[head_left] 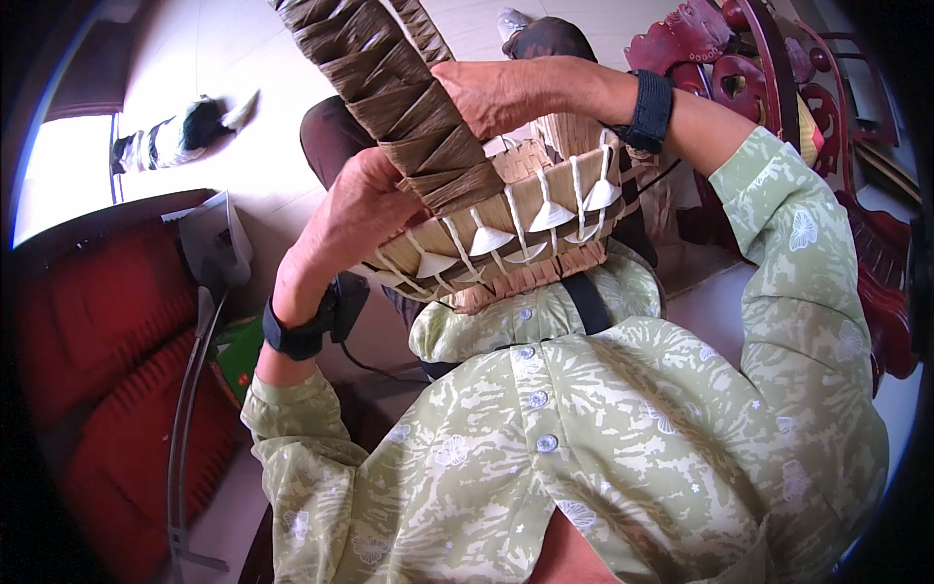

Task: The person weaves a basket by hand, threading strips of material through the frame and wrapping the handle. They pick up thin fibers and use a needle to lace them through the base of the basket, securing the weave.

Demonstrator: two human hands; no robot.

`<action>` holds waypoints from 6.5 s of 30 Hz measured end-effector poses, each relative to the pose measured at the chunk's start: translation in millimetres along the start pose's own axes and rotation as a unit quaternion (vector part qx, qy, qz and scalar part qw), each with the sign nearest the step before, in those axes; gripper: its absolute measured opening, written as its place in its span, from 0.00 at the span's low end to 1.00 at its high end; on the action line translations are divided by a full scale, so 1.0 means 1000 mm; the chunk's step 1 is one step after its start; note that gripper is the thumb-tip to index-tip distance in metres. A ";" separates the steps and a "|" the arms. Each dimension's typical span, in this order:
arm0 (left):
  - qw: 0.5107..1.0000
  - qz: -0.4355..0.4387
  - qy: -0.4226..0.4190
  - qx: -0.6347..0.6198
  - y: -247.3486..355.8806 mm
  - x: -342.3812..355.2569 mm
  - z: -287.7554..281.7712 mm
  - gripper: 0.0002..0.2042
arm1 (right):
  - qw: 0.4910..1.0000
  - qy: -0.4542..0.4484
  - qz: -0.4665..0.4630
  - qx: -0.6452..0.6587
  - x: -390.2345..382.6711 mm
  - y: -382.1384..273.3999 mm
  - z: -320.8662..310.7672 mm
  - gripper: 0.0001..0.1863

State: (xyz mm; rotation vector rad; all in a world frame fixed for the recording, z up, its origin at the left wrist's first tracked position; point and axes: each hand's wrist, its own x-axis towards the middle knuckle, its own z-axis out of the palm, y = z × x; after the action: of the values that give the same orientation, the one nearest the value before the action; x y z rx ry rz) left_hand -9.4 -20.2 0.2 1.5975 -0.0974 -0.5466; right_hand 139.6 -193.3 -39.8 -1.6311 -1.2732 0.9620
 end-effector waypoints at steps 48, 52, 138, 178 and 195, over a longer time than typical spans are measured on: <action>0.935 -0.098 0.328 0.092 0.044 -0.029 0.069 0.17 | 0.634 0.655 0.361 0.198 -0.326 0.272 0.098 0.12; 0.934 -0.114 0.325 0.092 0.050 -0.027 0.067 0.17 | 0.700 0.626 0.317 0.133 -0.304 0.288 0.078 0.13; 0.874 -0.190 0.403 0.193 0.036 -0.002 0.054 0.18 | 0.709 0.596 0.373 -0.064 -0.183 0.507 0.152 0.07; 0.936 0.038 0.312 0.158 0.018 -0.034 0.013 0.22 | 0.687 0.288 0.611 -0.269 -0.360 0.310 0.166 0.10; 0.923 0.040 0.345 0.167 0.018 -0.027 0.021 0.17 | 0.695 0.690 0.175 0.097 -0.351 0.135 0.073 0.12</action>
State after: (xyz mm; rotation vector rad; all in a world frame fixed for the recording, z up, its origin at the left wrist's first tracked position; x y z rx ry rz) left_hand -37.4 -31.4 25.1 2.0264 0.2898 0.1312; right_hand 51.0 -544.3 -165.2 -1.7468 0.1965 -0.1364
